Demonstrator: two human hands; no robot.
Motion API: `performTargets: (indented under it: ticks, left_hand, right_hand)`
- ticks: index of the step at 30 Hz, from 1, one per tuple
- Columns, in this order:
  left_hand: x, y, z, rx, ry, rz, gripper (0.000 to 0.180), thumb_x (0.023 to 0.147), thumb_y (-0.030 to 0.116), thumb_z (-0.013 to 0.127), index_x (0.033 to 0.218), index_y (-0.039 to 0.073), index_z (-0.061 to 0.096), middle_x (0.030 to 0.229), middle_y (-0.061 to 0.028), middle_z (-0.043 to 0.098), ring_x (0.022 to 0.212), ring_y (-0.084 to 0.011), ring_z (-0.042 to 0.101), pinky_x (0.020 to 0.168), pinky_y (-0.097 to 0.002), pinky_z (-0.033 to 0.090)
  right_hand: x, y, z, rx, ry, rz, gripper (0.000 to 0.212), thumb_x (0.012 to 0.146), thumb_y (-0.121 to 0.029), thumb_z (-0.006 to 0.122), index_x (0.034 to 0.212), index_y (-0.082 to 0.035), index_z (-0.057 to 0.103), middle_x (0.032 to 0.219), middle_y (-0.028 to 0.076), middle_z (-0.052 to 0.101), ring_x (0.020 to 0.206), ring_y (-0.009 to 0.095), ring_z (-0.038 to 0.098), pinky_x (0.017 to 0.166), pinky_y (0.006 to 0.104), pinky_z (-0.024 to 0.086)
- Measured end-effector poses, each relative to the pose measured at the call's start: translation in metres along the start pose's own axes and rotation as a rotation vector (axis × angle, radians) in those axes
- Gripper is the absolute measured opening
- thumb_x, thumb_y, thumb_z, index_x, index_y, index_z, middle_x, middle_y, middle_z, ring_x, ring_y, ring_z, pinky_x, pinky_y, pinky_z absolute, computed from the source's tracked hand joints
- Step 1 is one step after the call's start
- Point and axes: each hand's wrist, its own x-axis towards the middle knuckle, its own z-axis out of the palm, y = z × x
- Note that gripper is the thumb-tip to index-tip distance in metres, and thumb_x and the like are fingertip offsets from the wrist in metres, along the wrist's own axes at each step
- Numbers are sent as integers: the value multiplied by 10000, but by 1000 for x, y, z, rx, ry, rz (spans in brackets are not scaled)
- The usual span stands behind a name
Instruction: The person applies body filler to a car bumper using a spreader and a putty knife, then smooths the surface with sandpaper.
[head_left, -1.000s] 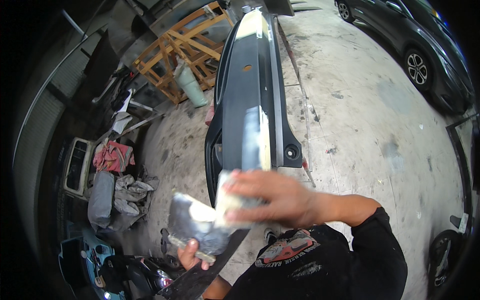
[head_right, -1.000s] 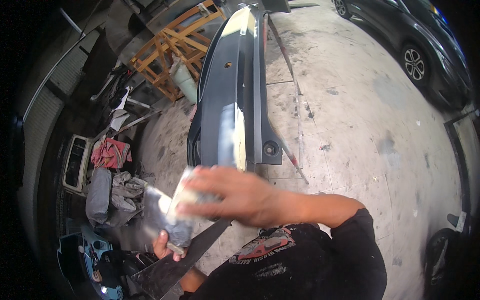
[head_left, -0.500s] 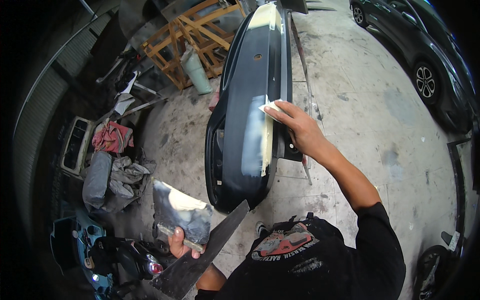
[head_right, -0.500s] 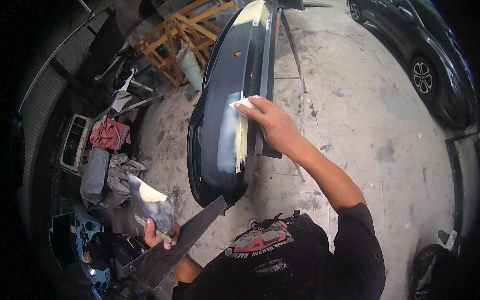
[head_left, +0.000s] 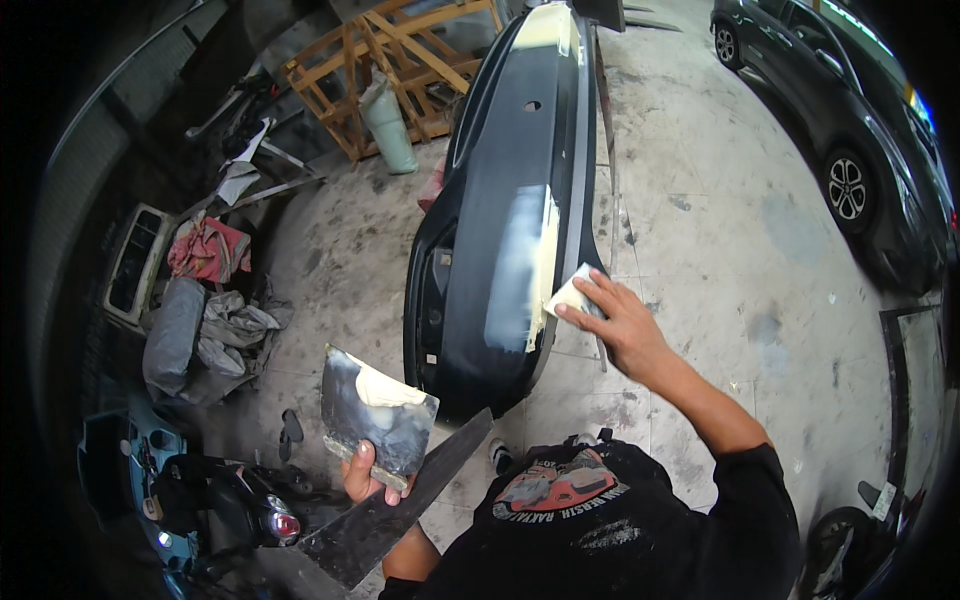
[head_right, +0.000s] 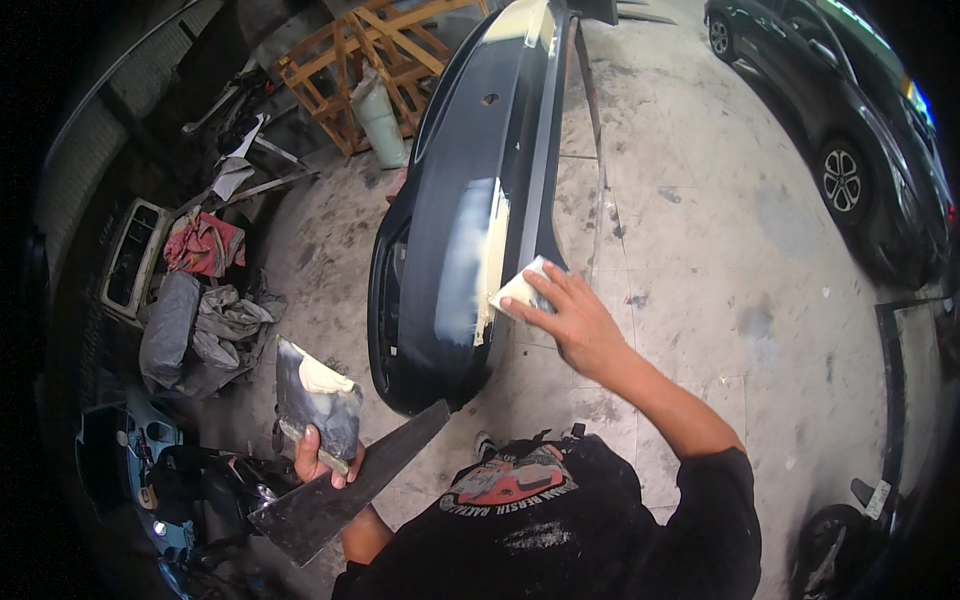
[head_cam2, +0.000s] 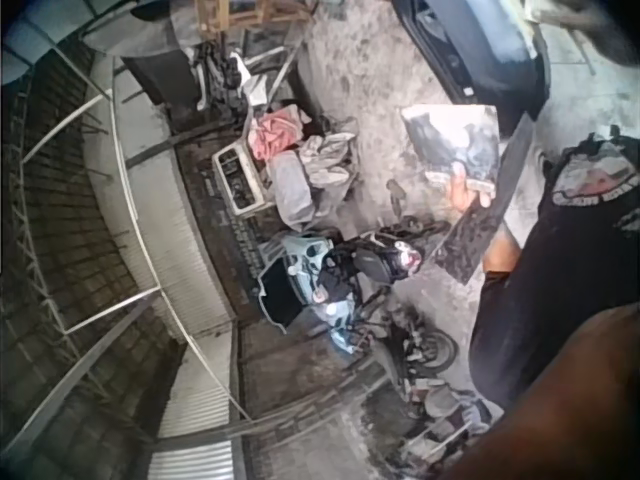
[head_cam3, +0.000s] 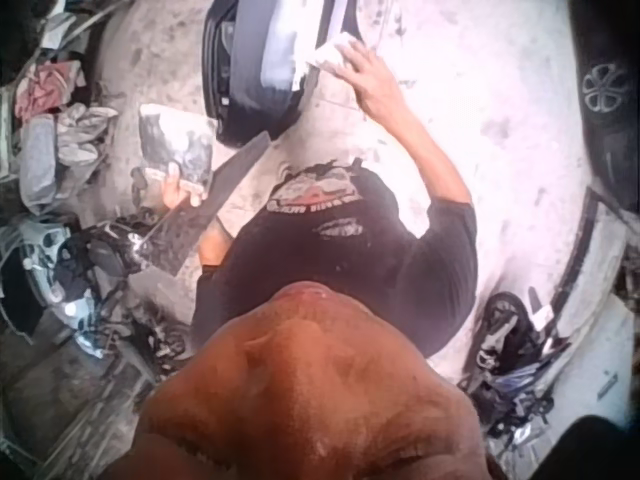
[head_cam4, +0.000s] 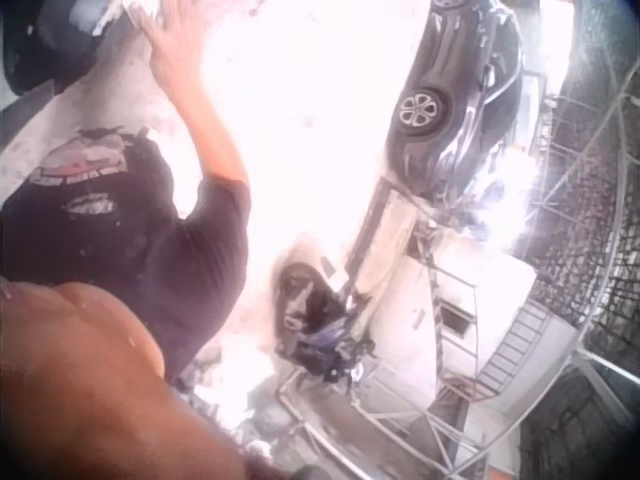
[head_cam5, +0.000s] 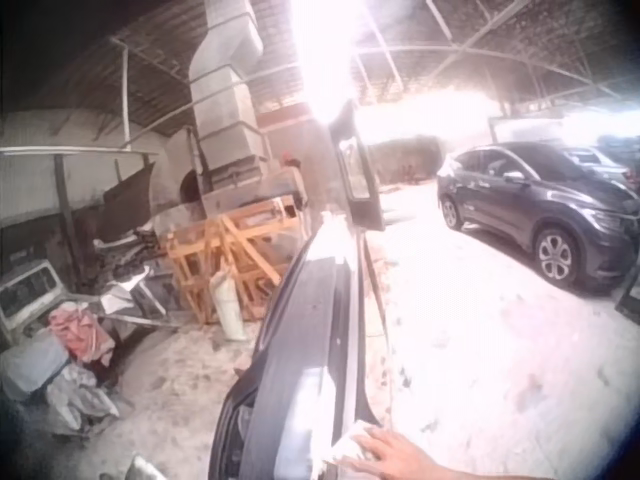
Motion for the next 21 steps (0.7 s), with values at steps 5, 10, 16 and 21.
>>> performTargets:
  ticks: [5, 10, 16, 21]
  left_hand:
    - [3, 0, 15, -11, 12, -81, 502, 904, 84, 499, 1320, -117, 301, 1041, -301, 590, 372, -157, 540, 309, -256, 438]
    - [9, -9, 37, -47, 12, -121, 527, 895, 73, 499, 1332, -129, 283, 1079, -329, 573, 374, -162, 542, 311, -250, 444]
    - [-2, 16, 7, -67, -152, 43, 437, 1002, 221, 380, 1313, -85, 353, 821, -209, 653, 412, -122, 568, 372, -243, 449]
    - [-3, 12, -1, -29, -69, 55, 421, 1011, 211, 357, 1298, -97, 338, 868, -221, 649, 385, -117, 553, 355, -236, 430]
  right_hand:
    - [30, -68, -36, 381, 180, -155, 511, 790, 32, 591, 1251, -186, 619, 1306, 207, 531, 1226, 379, 516, 1007, 433, 439]
    - [46, -105, -53, 811, -82, -273, 651, 773, 49, 598, 1363, -213, 514, 1377, 205, 465, 1292, 376, 448, 1036, 411, 414]
    - [35, -66, -36, 470, -82, -91, 680, 742, 111, 511, 1350, -193, 523, 1331, 204, 497, 1216, 376, 508, 1019, 435, 417]
    - [47, -10, -5, 72, 190, 56, 629, 766, 127, 486, 1309, -182, 558, 1254, 212, 540, 1160, 388, 535, 973, 440, 439]
